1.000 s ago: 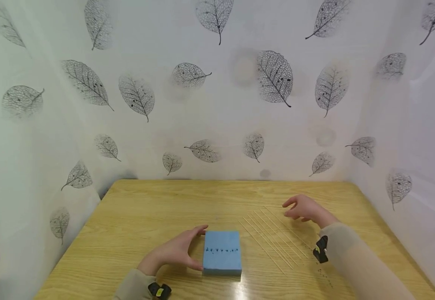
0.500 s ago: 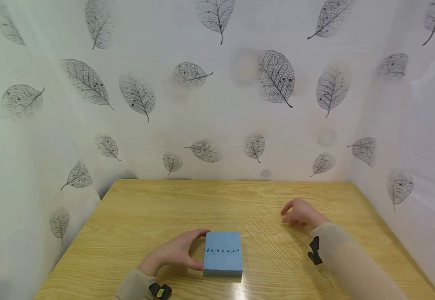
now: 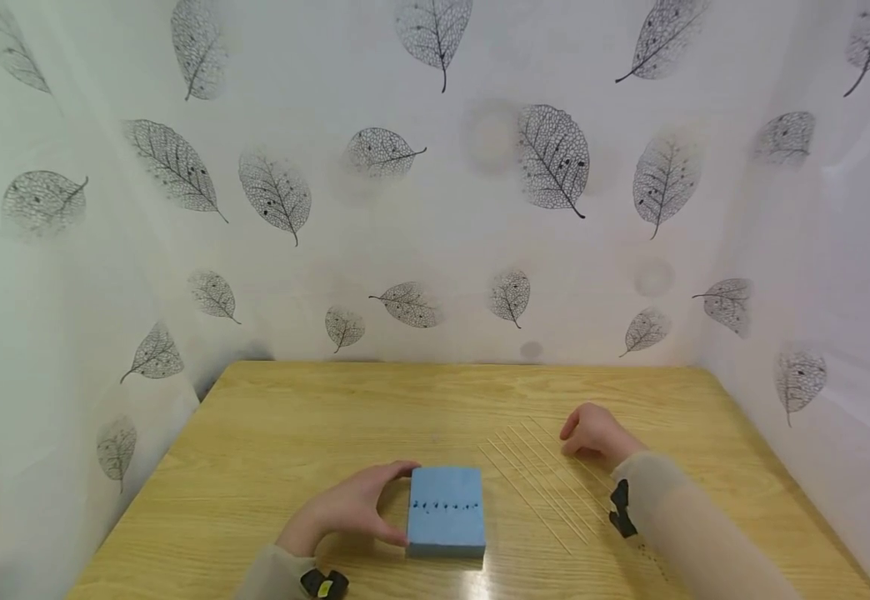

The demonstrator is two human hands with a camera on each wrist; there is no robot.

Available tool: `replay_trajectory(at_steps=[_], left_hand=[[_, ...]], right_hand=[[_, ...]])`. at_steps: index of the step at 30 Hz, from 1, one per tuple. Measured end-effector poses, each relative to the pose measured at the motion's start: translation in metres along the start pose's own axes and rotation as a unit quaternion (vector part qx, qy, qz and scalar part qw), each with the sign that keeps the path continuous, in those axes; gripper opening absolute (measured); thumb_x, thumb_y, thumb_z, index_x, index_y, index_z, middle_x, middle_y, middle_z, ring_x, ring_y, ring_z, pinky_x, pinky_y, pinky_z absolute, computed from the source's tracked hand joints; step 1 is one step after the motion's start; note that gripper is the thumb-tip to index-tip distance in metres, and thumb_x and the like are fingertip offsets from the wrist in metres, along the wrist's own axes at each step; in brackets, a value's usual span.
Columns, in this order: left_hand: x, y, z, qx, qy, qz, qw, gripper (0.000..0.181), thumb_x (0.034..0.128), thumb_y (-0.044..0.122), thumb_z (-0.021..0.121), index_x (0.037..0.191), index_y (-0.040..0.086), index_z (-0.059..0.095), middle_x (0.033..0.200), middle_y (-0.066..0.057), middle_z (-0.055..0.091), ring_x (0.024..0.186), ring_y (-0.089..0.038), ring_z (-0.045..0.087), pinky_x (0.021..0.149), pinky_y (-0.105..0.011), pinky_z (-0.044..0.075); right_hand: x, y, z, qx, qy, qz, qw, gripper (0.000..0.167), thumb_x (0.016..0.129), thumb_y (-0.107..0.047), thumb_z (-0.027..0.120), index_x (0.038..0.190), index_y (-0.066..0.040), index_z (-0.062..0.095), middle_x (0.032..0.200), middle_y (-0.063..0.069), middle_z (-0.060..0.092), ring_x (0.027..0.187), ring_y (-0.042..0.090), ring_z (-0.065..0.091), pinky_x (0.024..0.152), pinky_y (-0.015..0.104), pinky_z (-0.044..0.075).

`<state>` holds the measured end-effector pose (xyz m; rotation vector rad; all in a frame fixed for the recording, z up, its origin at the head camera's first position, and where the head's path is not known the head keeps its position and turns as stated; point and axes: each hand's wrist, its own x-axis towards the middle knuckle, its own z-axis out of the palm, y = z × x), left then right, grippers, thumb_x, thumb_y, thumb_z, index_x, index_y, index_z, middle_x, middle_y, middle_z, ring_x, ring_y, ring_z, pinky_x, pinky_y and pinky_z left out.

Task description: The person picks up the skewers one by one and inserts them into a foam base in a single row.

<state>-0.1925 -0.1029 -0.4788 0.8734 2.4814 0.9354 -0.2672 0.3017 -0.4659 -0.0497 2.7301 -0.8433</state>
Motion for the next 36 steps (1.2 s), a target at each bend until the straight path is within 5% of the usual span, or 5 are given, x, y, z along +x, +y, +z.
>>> replay_trajectory(at_steps=[13, 20, 27, 31, 36], left_hand=[[0.000, -0.002, 0.002, 0.002, 0.010, 0.007, 0.9999, 0.099, 0.0668, 0.043, 0.090, 0.148, 0.010, 0.043, 0.145, -0.002, 0.053, 0.134, -0.024, 0.050, 0.114, -0.043, 0.041], [0.000, -0.003, 0.001, -0.005, 0.005, 0.012, 0.9999, 0.098, 0.0682, 0.043, 0.089, 0.148, 0.010, 0.043, 0.145, -0.002, 0.053, 0.134, -0.024, 0.050, 0.113, -0.044, 0.042], [0.001, -0.004, 0.001, -0.018, 0.000, 0.001, 0.9998, 0.098, 0.0686, 0.043, 0.089, 0.149, 0.011, 0.042, 0.147, 0.000, 0.051, 0.136, -0.023, 0.048, 0.115, -0.044, 0.040], [0.001, -0.004, 0.002, -0.017, -0.001, -0.004, 0.9998, 0.099, 0.0690, 0.045, 0.088, 0.150, 0.012, 0.041, 0.149, 0.000, 0.049, 0.137, -0.024, 0.046, 0.115, -0.045, 0.039], [-0.001, -0.004, 0.003, -0.008, 0.006, -0.003, 0.9999, 0.100, 0.0674, 0.045, 0.089, 0.149, 0.012, 0.041, 0.147, 0.000, 0.051, 0.136, -0.024, 0.047, 0.115, -0.047, 0.040]], right_hand=[[0.001, 0.001, 0.002, -0.002, 0.000, 0.007, 1.0000, 0.017, 0.069, 0.002, 0.077, 0.084, 0.001, 0.070, 0.071, 0.003, 0.054, 0.057, 0.012, 0.049, 0.051, 0.023, 0.043], [-0.002, -0.005, -0.007, 0.058, -0.030, 0.030, 0.9974, 0.025, 0.074, 0.001, 0.072, 0.099, 0.007, 0.069, 0.067, -0.001, 0.054, 0.058, 0.010, 0.050, 0.054, 0.024, 0.046], [-0.011, -0.015, -0.030, 0.190, -0.042, 0.018, 0.9808, 0.040, 0.092, -0.004, 0.063, 0.127, 0.013, 0.055, 0.094, 0.011, 0.065, 0.081, 0.018, 0.064, 0.075, 0.039, 0.062], [-0.019, -0.025, -0.039, 0.250, -0.010, -0.012, 0.9682, 0.045, 0.096, -0.008, 0.062, 0.133, 0.012, 0.049, 0.103, 0.009, 0.065, 0.085, 0.015, 0.066, 0.082, 0.040, 0.062], [-0.035, -0.046, -0.043, 0.310, 0.061, -0.064, 0.9466, 0.036, 0.096, -0.010, 0.063, 0.128, 0.007, 0.056, 0.094, -0.005, 0.065, 0.084, 0.007, 0.068, 0.081, 0.033, 0.062]])
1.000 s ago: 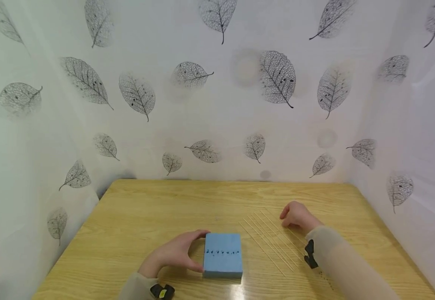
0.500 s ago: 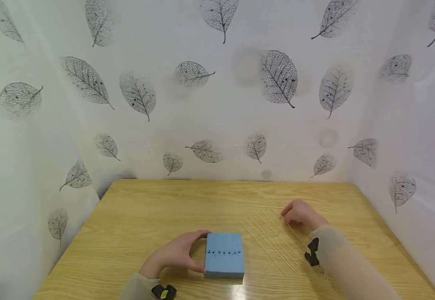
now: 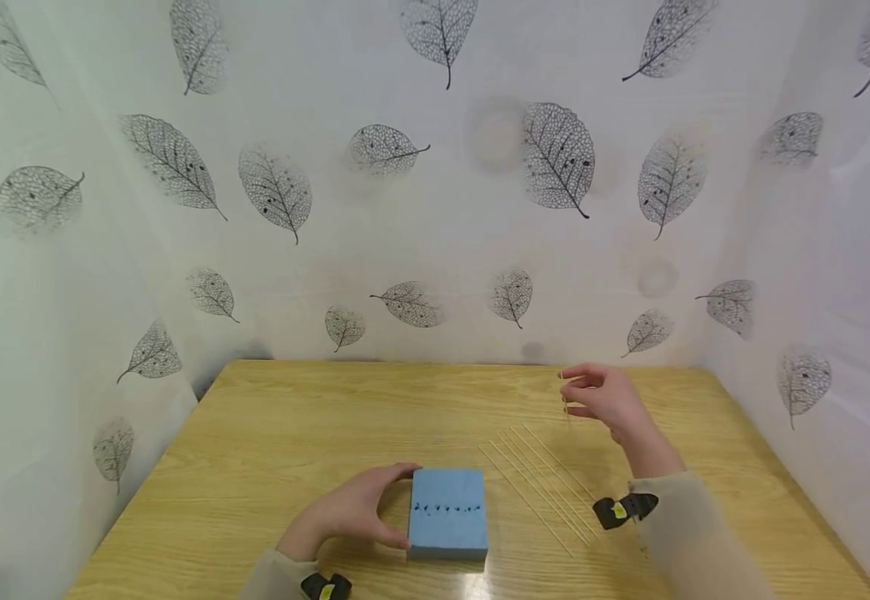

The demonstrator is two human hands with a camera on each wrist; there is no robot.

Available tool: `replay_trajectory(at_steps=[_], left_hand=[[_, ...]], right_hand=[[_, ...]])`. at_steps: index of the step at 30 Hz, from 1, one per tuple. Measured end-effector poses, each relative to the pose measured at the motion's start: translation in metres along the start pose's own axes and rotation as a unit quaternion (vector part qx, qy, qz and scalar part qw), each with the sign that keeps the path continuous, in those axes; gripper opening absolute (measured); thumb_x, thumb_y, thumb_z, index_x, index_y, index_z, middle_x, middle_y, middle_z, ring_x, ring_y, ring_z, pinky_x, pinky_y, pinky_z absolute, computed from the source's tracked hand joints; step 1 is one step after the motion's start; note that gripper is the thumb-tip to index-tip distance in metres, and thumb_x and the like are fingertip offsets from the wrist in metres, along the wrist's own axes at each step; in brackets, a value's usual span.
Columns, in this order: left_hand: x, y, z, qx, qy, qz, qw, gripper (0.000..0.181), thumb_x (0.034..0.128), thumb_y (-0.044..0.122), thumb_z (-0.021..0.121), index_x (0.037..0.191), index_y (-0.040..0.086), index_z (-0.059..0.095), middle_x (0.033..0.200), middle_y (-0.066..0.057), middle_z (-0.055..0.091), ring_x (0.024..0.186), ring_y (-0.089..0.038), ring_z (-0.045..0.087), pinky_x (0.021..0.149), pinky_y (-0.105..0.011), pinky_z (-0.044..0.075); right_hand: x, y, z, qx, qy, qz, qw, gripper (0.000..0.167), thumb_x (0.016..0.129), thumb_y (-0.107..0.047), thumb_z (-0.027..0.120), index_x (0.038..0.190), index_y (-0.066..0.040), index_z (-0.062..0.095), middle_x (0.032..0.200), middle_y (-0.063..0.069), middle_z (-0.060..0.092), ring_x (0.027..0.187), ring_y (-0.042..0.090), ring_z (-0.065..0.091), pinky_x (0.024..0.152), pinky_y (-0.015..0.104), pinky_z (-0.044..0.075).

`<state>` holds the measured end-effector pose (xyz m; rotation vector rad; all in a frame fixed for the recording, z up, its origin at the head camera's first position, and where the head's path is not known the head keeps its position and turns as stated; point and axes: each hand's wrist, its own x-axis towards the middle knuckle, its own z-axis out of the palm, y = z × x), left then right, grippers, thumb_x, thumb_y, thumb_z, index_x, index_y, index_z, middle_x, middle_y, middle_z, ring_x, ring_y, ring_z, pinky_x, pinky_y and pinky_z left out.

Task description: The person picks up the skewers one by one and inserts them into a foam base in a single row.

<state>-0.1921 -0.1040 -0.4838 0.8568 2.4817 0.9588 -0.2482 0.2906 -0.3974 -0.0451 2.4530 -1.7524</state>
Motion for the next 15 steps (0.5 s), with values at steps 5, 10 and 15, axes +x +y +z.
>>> replay_trajectory(at_steps=[5, 10, 15], left_hand=[[-0.001, 0.000, -0.001, 0.005, 0.003, 0.004, 1.0000, 0.100, 0.0678, 0.045, 0.088, 0.149, 0.011, 0.041, 0.146, 0.000, 0.052, 0.134, -0.023, 0.049, 0.113, -0.046, 0.042], [-0.004, 0.002, -0.002, 0.000, -0.005, 0.002, 1.0000, 0.098, 0.0699, 0.044, 0.087, 0.149, 0.011, 0.041, 0.147, -0.001, 0.051, 0.134, -0.024, 0.049, 0.113, -0.045, 0.042], [-0.002, 0.003, -0.004, 0.005, 0.000, 0.003, 1.0000, 0.096, 0.0704, 0.045, 0.087, 0.149, 0.011, 0.042, 0.147, -0.001, 0.051, 0.134, -0.023, 0.049, 0.112, -0.044, 0.043]], right_hand=[[-0.020, -0.020, 0.018, 0.065, 0.056, -0.078, 0.9933, 0.016, 0.093, -0.002, 0.066, 0.105, -0.012, 0.069, 0.089, -0.010, 0.068, 0.082, 0.007, 0.069, 0.076, 0.028, 0.062], [-0.042, -0.028, 0.045, 0.110, 0.094, -0.141, 0.9794, 0.020, 0.088, 0.005, 0.069, 0.095, -0.014, 0.072, 0.088, -0.007, 0.071, 0.078, 0.009, 0.071, 0.070, 0.028, 0.063], [-0.055, -0.038, 0.071, 0.111, 0.115, -0.149, 0.9758, 0.014, 0.085, 0.005, 0.072, 0.097, -0.004, 0.071, 0.089, -0.004, 0.071, 0.078, 0.009, 0.070, 0.070, 0.029, 0.063]])
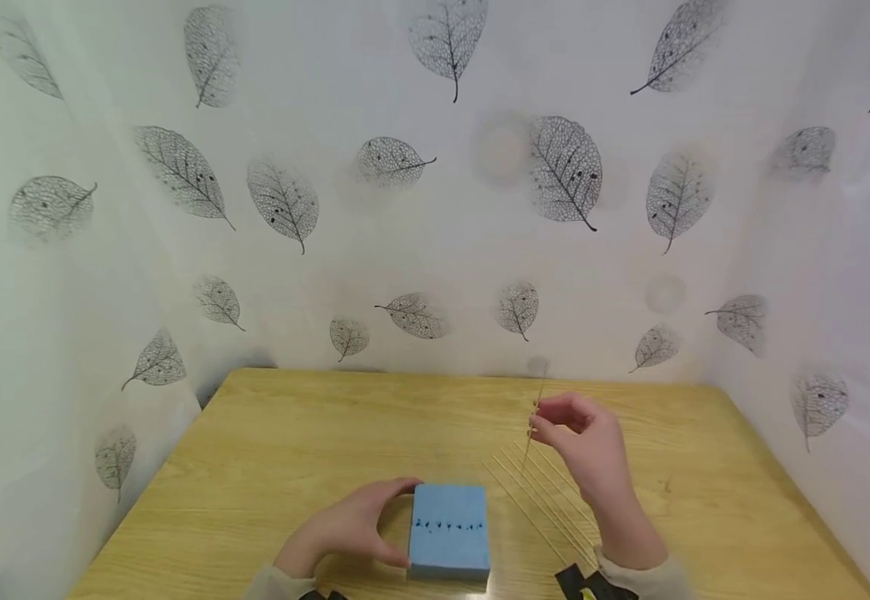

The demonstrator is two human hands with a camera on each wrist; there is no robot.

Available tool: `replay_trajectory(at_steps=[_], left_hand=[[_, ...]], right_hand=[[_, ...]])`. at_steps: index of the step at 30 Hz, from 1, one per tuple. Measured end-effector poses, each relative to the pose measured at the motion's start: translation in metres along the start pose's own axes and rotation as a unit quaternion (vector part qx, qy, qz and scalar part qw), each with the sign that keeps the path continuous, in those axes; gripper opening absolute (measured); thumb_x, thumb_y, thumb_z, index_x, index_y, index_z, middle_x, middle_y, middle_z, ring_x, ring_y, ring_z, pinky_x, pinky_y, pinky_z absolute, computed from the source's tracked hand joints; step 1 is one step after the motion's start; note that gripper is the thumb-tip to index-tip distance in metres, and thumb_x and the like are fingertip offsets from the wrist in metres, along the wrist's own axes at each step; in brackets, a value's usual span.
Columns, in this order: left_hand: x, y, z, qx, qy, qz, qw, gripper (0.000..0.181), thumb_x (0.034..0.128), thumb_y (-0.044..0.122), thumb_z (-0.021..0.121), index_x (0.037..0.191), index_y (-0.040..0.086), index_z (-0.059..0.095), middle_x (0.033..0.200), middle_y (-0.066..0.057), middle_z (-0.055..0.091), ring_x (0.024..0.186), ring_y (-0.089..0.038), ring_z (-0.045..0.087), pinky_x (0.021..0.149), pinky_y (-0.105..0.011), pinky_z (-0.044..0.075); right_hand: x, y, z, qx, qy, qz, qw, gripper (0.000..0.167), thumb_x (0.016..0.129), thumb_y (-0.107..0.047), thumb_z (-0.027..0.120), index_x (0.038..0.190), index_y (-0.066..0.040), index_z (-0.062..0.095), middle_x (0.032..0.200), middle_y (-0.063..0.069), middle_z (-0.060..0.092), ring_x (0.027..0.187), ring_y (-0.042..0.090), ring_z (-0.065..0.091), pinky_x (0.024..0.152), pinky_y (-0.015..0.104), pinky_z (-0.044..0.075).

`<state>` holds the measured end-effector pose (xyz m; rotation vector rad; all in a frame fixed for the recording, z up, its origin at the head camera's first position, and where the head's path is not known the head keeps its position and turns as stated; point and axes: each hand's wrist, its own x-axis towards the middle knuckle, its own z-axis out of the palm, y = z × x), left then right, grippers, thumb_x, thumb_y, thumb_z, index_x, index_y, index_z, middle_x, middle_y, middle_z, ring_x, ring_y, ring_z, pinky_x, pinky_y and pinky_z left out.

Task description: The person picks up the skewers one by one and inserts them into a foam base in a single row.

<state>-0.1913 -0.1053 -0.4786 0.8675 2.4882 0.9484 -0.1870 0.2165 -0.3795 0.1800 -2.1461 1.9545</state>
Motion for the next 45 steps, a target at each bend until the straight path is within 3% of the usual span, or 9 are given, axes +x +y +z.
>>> replay_trajectory(at_steps=[6, 11, 15, 19, 22, 26, 45], left_hand=[[0.001, 0.000, 0.001, -0.014, 0.000, 0.000, 0.9999, 0.095, 0.0704, 0.045, 0.087, 0.148, 0.012, 0.043, 0.146, 0.000, 0.052, 0.134, -0.022, 0.049, 0.113, -0.044, 0.043], [0.001, 0.000, 0.001, -0.011, 0.000, 0.002, 0.9999, 0.096, 0.0704, 0.046, 0.087, 0.149, 0.011, 0.042, 0.146, -0.001, 0.052, 0.134, -0.024, 0.049, 0.112, -0.045, 0.043], [0.001, -0.001, 0.002, 0.004, 0.005, 0.000, 1.0000, 0.098, 0.0690, 0.046, 0.088, 0.148, 0.011, 0.042, 0.146, -0.001, 0.052, 0.134, -0.024, 0.049, 0.113, -0.045, 0.043], [0.002, -0.003, 0.000, 0.018, 0.007, 0.000, 0.9998, 0.099, 0.0685, 0.047, 0.088, 0.148, 0.012, 0.042, 0.146, -0.002, 0.052, 0.134, -0.024, 0.050, 0.113, -0.045, 0.043], [0.003, -0.003, -0.001, 0.012, 0.002, 0.000, 0.9999, 0.098, 0.0699, 0.048, 0.086, 0.149, 0.011, 0.042, 0.147, -0.002, 0.051, 0.134, -0.024, 0.049, 0.113, -0.044, 0.042], [0.002, -0.003, -0.001, 0.005, -0.002, -0.001, 1.0000, 0.097, 0.0710, 0.048, 0.086, 0.149, 0.011, 0.042, 0.148, -0.001, 0.051, 0.135, -0.023, 0.049, 0.113, -0.044, 0.043], [0.001, -0.003, 0.001, -0.013, -0.006, 0.008, 0.9999, 0.094, 0.0721, 0.046, 0.086, 0.149, 0.015, 0.042, 0.147, 0.000, 0.051, 0.134, -0.021, 0.048, 0.112, -0.042, 0.043]], right_hand=[[-0.013, -0.008, 0.022, -0.044, 0.009, 0.002, 0.9990, 0.015, 0.083, 0.004, 0.075, 0.096, 0.005, 0.069, 0.088, -0.003, 0.070, 0.079, 0.010, 0.071, 0.071, 0.030, 0.063], [-0.020, -0.008, 0.035, -0.040, 0.008, 0.003, 0.9992, 0.017, 0.083, 0.005, 0.074, 0.096, 0.011, 0.065, 0.086, -0.004, 0.069, 0.079, 0.012, 0.071, 0.072, 0.029, 0.063], [-0.026, -0.004, 0.054, -0.031, -0.014, 0.003, 0.9994, 0.016, 0.083, 0.003, 0.075, 0.095, 0.009, 0.066, 0.087, -0.002, 0.069, 0.081, 0.012, 0.072, 0.073, 0.030, 0.063], [-0.028, 0.000, 0.074, -0.019, -0.045, 0.003, 0.9988, 0.017, 0.083, 0.002, 0.075, 0.096, 0.008, 0.067, 0.092, 0.009, 0.070, 0.082, 0.013, 0.072, 0.073, 0.033, 0.063], [-0.029, 0.003, 0.088, -0.016, -0.066, 0.006, 0.9977, 0.015, 0.083, 0.003, 0.075, 0.096, 0.006, 0.067, 0.094, 0.017, 0.068, 0.083, 0.012, 0.071, 0.073, 0.033, 0.063], [-0.032, 0.005, 0.101, -0.024, -0.084, 0.008, 0.9962, 0.011, 0.083, 0.001, 0.075, 0.092, 0.001, 0.068, 0.095, 0.017, 0.069, 0.084, 0.009, 0.071, 0.072, 0.029, 0.063], [-0.037, 0.017, 0.114, -0.040, -0.126, 0.006, 0.9913, 0.010, 0.083, 0.000, 0.076, 0.090, -0.003, 0.068, 0.094, 0.015, 0.070, 0.085, 0.007, 0.069, 0.071, 0.027, 0.063]])
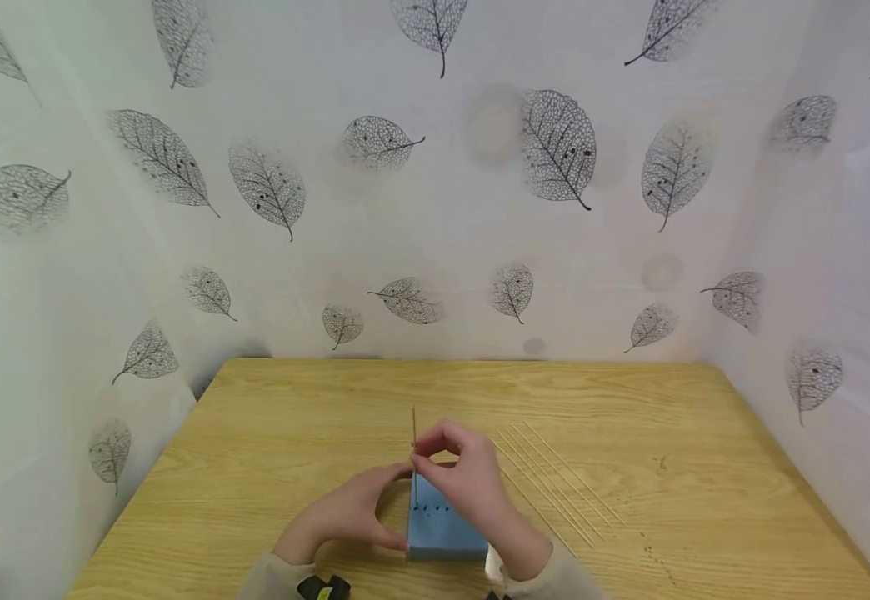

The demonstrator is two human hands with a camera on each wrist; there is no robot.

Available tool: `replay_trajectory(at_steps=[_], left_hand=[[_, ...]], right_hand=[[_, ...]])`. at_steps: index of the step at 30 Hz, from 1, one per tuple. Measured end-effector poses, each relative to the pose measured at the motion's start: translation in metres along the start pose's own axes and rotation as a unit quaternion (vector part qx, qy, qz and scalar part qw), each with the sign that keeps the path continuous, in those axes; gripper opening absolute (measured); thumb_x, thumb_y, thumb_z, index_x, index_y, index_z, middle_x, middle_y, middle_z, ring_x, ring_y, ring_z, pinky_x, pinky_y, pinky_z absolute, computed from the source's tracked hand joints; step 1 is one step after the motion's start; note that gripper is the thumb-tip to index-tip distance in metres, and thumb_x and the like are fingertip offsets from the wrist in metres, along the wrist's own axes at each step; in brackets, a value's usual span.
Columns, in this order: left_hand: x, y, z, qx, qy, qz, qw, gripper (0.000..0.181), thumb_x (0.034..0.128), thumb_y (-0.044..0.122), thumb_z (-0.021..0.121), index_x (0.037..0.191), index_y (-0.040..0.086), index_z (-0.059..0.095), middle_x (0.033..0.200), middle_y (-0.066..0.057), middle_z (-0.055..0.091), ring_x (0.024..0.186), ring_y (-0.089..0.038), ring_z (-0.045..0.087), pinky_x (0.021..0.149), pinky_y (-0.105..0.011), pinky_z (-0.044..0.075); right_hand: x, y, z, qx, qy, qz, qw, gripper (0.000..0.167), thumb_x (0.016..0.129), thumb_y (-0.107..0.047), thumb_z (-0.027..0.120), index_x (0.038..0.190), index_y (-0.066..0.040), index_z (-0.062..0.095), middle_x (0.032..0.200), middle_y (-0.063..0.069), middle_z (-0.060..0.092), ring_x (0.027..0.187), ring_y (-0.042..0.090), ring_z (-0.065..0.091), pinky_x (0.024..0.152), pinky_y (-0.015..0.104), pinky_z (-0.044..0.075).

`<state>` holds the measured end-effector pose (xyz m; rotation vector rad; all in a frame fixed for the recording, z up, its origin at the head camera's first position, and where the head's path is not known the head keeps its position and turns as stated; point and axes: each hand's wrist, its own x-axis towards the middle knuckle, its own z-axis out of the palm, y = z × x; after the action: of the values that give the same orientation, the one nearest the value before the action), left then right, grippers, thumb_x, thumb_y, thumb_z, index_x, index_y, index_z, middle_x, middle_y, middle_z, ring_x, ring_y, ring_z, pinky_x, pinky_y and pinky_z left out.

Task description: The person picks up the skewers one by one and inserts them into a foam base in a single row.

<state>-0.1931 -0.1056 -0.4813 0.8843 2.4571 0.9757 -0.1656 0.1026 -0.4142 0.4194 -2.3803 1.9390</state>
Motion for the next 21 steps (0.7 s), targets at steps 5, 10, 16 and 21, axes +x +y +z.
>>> replay_trajectory(at_steps=[5, 10, 16, 21], left_hand=[[0.0007, -0.0021, 0.0004, 0.000, 0.004, 0.001, 1.0000, 0.095, 0.0713, 0.047, 0.086, 0.150, 0.016, 0.041, 0.149, 0.001, 0.050, 0.136, -0.022, 0.047, 0.113, -0.044, 0.042], [0.0010, -0.0049, 0.0029, -0.002, 0.005, 0.008, 1.0000, 0.094, 0.0713, 0.048, 0.086, 0.149, 0.018, 0.042, 0.148, 0.003, 0.050, 0.136, -0.020, 0.047, 0.114, -0.043, 0.042], [0.0011, -0.0040, 0.0020, -0.001, 0.007, 0.013, 0.9999, 0.091, 0.0714, 0.046, 0.086, 0.147, 0.017, 0.044, 0.146, 0.002, 0.052, 0.135, -0.020, 0.048, 0.114, -0.042, 0.042], [0.0011, -0.0025, 0.0015, 0.005, 0.008, 0.011, 0.9999, 0.091, 0.0717, 0.047, 0.086, 0.147, 0.017, 0.045, 0.147, 0.002, 0.052, 0.135, -0.020, 0.048, 0.113, -0.043, 0.042]], right_hand=[[0.0001, 0.0046, 0.0024, -0.005, -0.006, -0.007, 0.9999, 0.011, 0.083, -0.001, 0.076, 0.089, -0.004, 0.068, 0.092, 0.014, 0.070, 0.085, 0.006, 0.069, 0.071, 0.027, 0.062], [-0.0017, 0.0054, 0.0043, -0.011, -0.010, -0.004, 0.9999, 0.012, 0.082, -0.003, 0.077, 0.090, -0.005, 0.069, 0.090, 0.012, 0.071, 0.086, 0.008, 0.069, 0.071, 0.026, 0.062], [-0.0028, 0.0069, 0.0062, -0.013, -0.013, -0.004, 0.9998, 0.013, 0.081, -0.004, 0.079, 0.089, -0.005, 0.069, 0.092, 0.012, 0.071, 0.087, 0.008, 0.070, 0.071, 0.024, 0.062], [-0.0017, 0.0096, 0.0061, -0.017, -0.014, -0.004, 0.9998, 0.013, 0.081, -0.006, 0.079, 0.088, -0.004, 0.069, 0.091, 0.012, 0.072, 0.086, 0.008, 0.070, 0.070, 0.024, 0.061]])
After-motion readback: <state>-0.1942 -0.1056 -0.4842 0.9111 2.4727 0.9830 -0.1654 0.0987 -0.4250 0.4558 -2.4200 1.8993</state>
